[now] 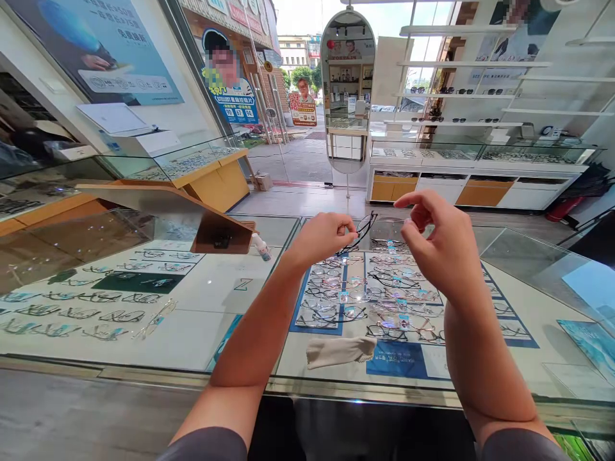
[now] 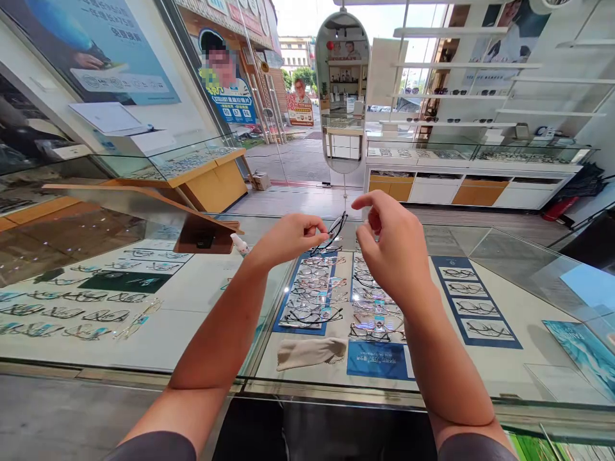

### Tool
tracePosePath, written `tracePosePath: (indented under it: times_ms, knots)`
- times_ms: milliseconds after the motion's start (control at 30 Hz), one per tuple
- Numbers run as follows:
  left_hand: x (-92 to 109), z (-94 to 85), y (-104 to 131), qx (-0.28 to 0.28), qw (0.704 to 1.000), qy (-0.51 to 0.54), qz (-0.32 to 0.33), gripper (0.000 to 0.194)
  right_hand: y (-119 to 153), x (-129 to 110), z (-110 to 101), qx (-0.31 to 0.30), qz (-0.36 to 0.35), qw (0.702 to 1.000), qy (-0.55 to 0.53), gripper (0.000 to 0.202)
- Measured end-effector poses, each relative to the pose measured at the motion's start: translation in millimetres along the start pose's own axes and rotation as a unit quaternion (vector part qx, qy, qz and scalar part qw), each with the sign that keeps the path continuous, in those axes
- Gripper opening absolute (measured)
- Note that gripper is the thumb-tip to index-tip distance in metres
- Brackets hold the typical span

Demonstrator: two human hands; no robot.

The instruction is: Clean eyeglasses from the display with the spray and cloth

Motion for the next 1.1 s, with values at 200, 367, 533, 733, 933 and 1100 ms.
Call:
tracePosePath:
  times_ms: [200, 367, 533, 733, 933, 1100]
  knots:
    - [-64, 58.9, -17, -0.220, 0.948, -0.209, -0.099, 0.013, 5, 4, -15, 0.022, 0.024, 0.997, -0.069, 0.012]
    - [-83, 87.4, -21, -0.260, 0.920, -0.260, -0.133, 0.017, 8, -6, -19, 0.032, 0.025, 0.993, -0.111, 0.012]
    - [-85, 96.6, -19, -0.278, 0.910, -0.271, -0.144, 0.018, 9, -12, -22, 0.035, 0.013, 0.992, -0.119, 0.017]
    - [-89, 102.5, -19, -0.290, 0.902, -0.279, -0.153, 0.019, 8, -14, -17, 0.001, 0.007, 0.994, -0.113, 0.020]
    - [-95, 103.3, -21, -0.290, 0.901, -0.278, -0.165, 0.018, 7, -14, -14, -0.023, 0.008, 0.995, -0.097, 0.017]
    - [-102, 96.4, -26, -0.256, 0.913, -0.272, -0.167, 0.016, 8, -13, -6, -0.078, 0.024, 0.990, -0.114, 0.015]
Point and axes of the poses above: each hand's wrist, its own y-axis away from the middle knuckle, its own z-axis out of the palm, x = y × z, the point moved 8 cm from there along -y, towards the middle knuckle, and after that the axes turned 8 degrees about y, right-handed, at the moved point
